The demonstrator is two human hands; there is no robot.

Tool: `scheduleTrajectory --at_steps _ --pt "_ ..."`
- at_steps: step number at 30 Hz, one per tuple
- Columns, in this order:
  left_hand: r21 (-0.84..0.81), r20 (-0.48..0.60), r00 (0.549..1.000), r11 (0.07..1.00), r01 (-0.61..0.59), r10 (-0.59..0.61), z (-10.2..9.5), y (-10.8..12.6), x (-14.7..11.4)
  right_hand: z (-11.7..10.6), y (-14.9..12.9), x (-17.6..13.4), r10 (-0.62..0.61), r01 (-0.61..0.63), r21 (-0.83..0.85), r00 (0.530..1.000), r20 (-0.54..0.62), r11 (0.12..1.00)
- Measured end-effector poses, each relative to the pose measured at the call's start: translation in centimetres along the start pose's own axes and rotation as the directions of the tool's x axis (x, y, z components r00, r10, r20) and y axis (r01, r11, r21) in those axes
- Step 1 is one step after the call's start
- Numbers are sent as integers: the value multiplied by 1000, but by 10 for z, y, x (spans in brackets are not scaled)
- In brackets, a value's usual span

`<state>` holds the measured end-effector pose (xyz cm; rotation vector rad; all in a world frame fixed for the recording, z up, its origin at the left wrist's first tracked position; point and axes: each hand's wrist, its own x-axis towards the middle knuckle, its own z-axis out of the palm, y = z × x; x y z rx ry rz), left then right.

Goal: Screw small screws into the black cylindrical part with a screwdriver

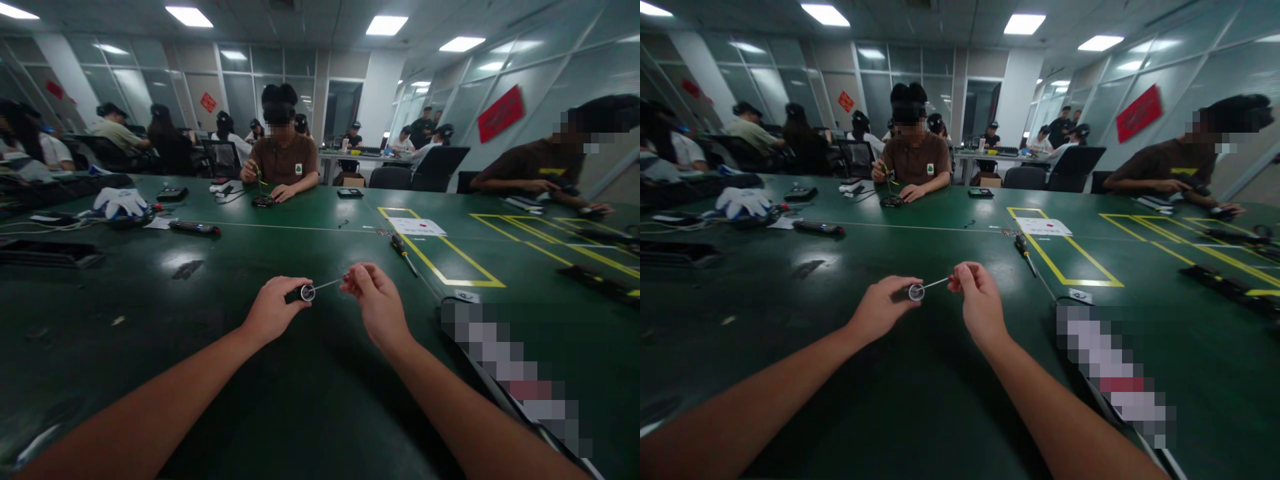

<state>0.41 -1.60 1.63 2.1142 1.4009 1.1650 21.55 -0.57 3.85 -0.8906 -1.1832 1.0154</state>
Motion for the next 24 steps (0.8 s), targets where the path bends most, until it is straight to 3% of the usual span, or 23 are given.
scheduleTrajectory --at_steps 4,8,15,24 --pt "0 -12 1000 1000 27 -27 1 0 0 2 -3 -11 -130 145 -265 989 72 953" --pt "3 -12 999 999 46 -45 1 1 0 1 -5 -15 -181 214 -371 976 121 904" --pt "-11 -19 998 998 62 -62 1 -2 -1 0 -10 -17 -187 282 -447 951 246 849" --pt "-27 -38 997 998 62 -63 3 -6 1 4 -15 -22 -177 318 -436 926 333 842"
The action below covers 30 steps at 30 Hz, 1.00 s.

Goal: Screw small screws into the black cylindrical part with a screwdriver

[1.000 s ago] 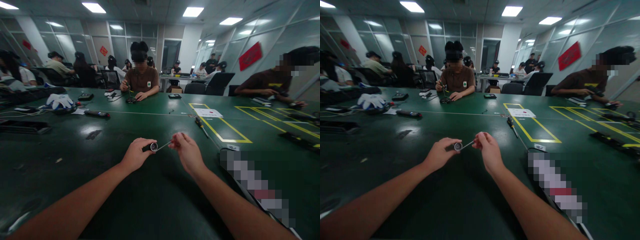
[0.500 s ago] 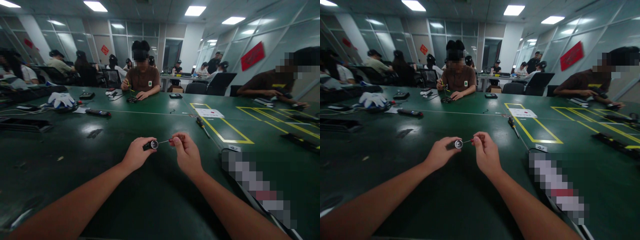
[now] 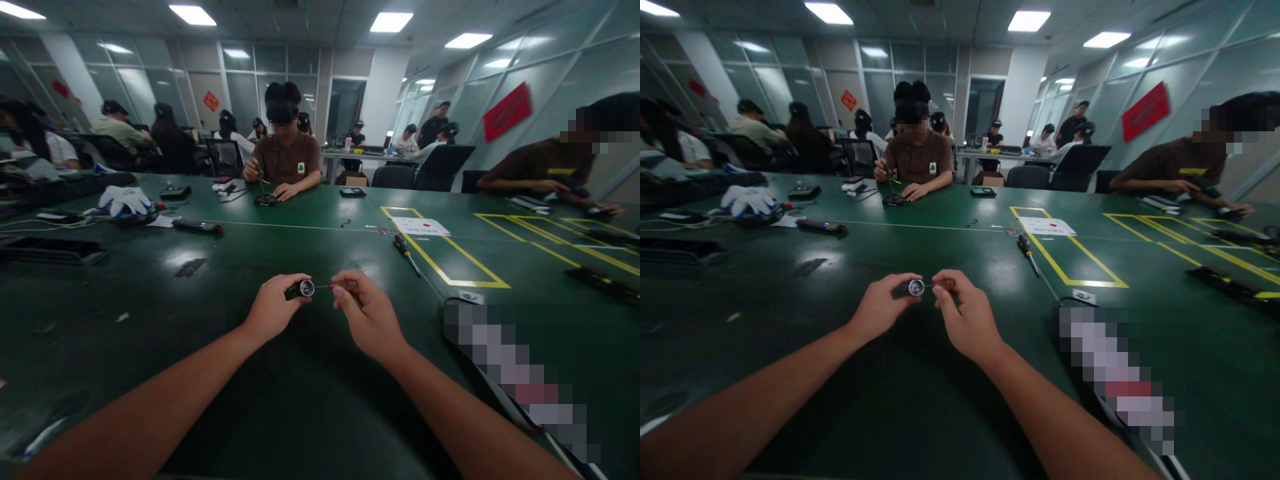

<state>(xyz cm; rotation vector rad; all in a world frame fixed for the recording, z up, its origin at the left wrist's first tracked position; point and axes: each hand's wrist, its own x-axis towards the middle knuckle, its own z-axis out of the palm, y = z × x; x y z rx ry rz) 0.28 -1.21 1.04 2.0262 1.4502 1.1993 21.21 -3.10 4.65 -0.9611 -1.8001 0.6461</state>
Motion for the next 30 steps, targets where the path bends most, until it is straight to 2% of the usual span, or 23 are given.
scheduleTrajectory --at_steps 3,6,10,13,19,22,25,27,28,29,30 --pt "-20 -8 1000 1000 8 -8 0 0 1 1 -5 -2 -71 70 14 994 84 997" --pt "-31 -7 1000 999 11 -11 -1 -1 1 2 -7 -2 -97 97 -2 991 92 995" --pt "-24 -10 1000 1000 20 -21 0 -2 1 4 -3 -2 -2 2 -16 1000 10 1000" --pt "-26 -1 1000 1000 14 -14 1 -2 0 5 3 -2 90 -86 53 993 -73 995" --pt "-4 0 1000 1000 -12 12 1 -2 -1 6 6 -1 100 -95 63 991 -85 993" --pt "13 9 999 999 -32 32 0 0 -1 7 9 4 142 -125 141 983 -115 982" --pt "30 22 997 997 -69 68 -3 3 0 4 17 13 313 -238 394 940 -138 888" --pt "41 16 996 996 -83 82 -3 4 0 1 22 18 445 -339 614 895 -23 713" --pt "45 9 997 996 -81 81 -4 5 1 -1 24 20 467 -336 669 884 -18 663" --pt "49 7 997 996 -74 74 -4 4 1 -1 24 21 470 -309 691 881 -50 654" --pt "51 7 998 997 -64 63 -3 4 1 -2 24 21 454 -280 675 887 -91 683"
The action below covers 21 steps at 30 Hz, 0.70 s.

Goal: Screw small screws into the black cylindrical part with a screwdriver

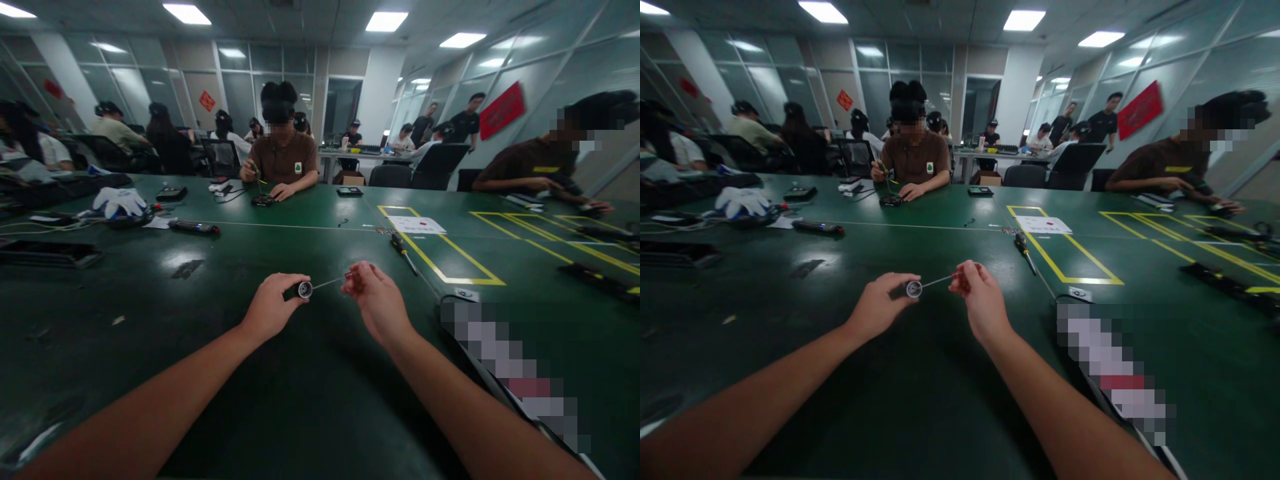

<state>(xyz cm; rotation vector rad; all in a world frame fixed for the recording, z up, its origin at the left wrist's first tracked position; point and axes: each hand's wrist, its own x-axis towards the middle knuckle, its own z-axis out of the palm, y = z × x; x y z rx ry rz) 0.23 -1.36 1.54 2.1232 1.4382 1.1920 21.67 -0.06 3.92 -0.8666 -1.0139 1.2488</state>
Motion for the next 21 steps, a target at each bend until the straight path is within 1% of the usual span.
scheduleTrajectory --at_steps 2,4,6,8,12,16,18,21 --pt "1 3 1000 1000 25 -25 0 -1 0 2 -1 -3 -125 123 -132 992 -14 984" --pt "0 2 999 999 43 -43 1 0 0 4 -2 -9 -225 226 -306 974 40 925" --pt "1 1 999 999 54 -54 0 2 0 5 -2 -14 -275 291 -419 956 100 860" --pt "2 5 998 998 64 -64 -1 5 0 5 -1 -16 -285 314 -462 949 135 829" --pt "5 9 998 998 67 -67 -1 5 -1 2 2 -15 -287 334 -492 943 172 804" --pt "-1 -8 998 998 63 -63 2 0 -1 2 0 -17 -229 345 -534 934 273 772" --pt "-9 -20 997 997 75 -76 2 -3 0 2 -2 -20 -206 374 -531 914 348 760" --pt "-19 -28 996 996 85 -86 3 -4 1 4 -6 -26 -230 482 -511 847 478 712"
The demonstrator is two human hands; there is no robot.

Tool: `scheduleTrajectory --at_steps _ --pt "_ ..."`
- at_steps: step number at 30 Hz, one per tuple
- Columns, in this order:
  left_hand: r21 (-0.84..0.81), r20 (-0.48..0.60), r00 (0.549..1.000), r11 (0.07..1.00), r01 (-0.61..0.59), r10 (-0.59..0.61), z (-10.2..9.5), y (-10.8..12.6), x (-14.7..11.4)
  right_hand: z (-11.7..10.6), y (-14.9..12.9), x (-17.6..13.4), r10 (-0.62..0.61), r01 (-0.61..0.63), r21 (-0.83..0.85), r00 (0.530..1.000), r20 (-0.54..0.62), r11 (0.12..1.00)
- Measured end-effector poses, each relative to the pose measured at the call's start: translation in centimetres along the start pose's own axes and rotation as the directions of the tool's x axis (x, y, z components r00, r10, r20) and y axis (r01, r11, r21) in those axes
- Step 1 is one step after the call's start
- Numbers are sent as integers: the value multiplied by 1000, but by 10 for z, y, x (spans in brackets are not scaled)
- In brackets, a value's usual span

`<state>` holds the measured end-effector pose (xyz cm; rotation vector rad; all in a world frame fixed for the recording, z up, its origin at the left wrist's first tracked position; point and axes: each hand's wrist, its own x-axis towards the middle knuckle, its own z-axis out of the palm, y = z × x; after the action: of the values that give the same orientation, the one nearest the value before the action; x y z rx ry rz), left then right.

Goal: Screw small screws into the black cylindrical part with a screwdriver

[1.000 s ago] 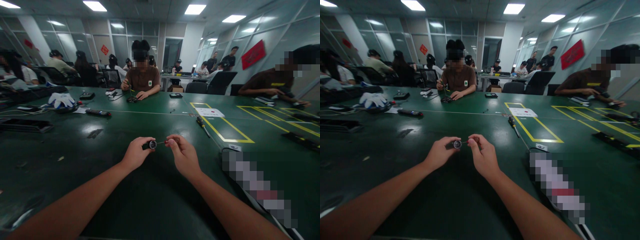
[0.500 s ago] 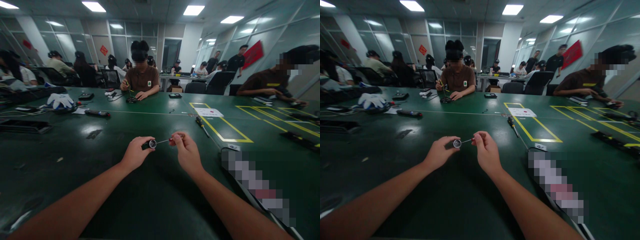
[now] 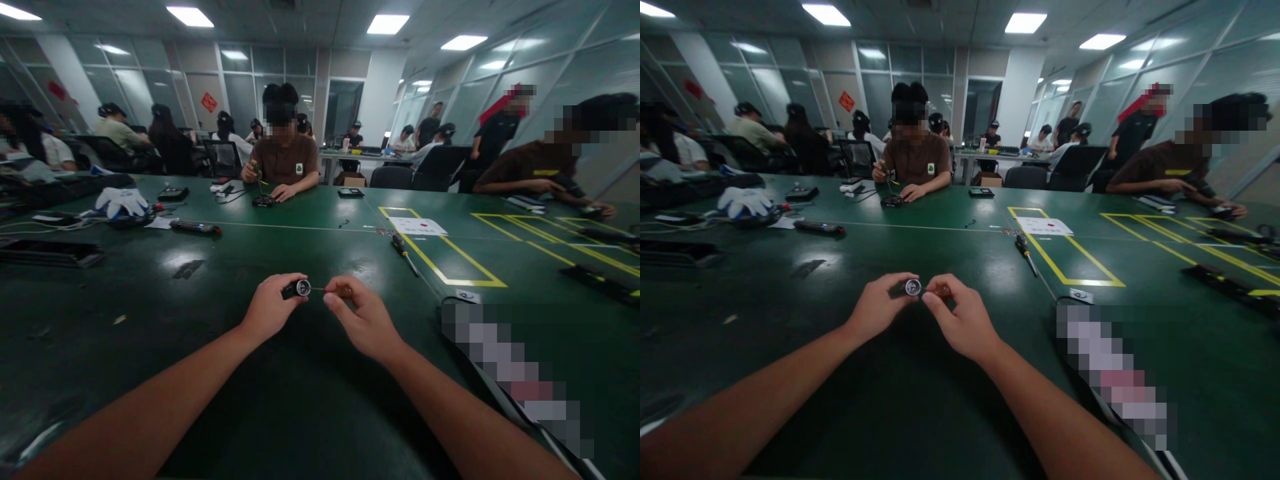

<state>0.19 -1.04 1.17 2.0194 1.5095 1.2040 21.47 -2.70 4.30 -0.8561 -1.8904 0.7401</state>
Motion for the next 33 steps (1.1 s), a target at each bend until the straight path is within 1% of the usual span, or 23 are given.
scheduleTrajectory --at_steps 1,3,5,10,15,17,21,23,24,25,26,27,28,29,30,31,33 --pt "-5 -3 1000 1000 -1 1 0 0 0 0 -2 -1 -37 38 -16 999 23 999" --pt "-19 -6 1000 1000 -2 2 0 0 0 1 -4 -2 -88 89 -38 996 33 995" --pt "-40 -7 1000 999 2 -2 0 0 0 3 -5 -2 -97 98 -58 995 19 994" --pt "-67 -27 1000 998 6 -8 0 -3 0 6 -4 -3 -35 32 -117 999 -22 993" --pt "-38 -5 1000 999 6 -7 0 -3 0 6 0 -4 78 -86 -51 987 -138 995" --pt "-36 -4 1000 999 -1 1 0 -2 0 7 2 -4 110 -113 -11 980 -165 993" --pt "-43 2 1000 999 -22 22 -1 -1 -1 8 3 0 165 -153 79 968 -191 985" --pt "-54 6 998 997 -56 57 -2 -1 -1 8 5 4 213 -181 150 948 -237 972" --pt "-61 4 997 995 -74 75 -2 -1 -1 7 7 7 257 -202 223 932 -256 954" --pt "-65 -2 996 994 -88 88 -2 0 -1 6 9 9 310 -224 312 913 -263 923" --pt "-66 -10 995 993 -95 94 -2 0 -1 4 11 12 378 -246 433 891 -250 867" --pt "-66 -19 995 993 -96 95 -2 0 -1 3 13 14 437 -280 535 879 -191 797" --pt "-66 -27 995 993 -94 92 -2 -1 -1 1 14 16 467 -287 597 868 -169 749" --pt "-66 -33 996 994 -86 84 -2 -1 -1 0 16 17 475 -273 622 861 -182 734" --pt "-67 -33 997 995 -75 73 -2 -2 -1 0 17 17 464 -252 615 860 -211 747" --pt "-68 -30 998 996 -63 61 -2 -2 -1 0 17 17 436 -223 579 862 -259 784" --pt "-62 -25 999 997 -39 37 -1 -4 -1 1 14 15 354 -182 457 877 -326 871"
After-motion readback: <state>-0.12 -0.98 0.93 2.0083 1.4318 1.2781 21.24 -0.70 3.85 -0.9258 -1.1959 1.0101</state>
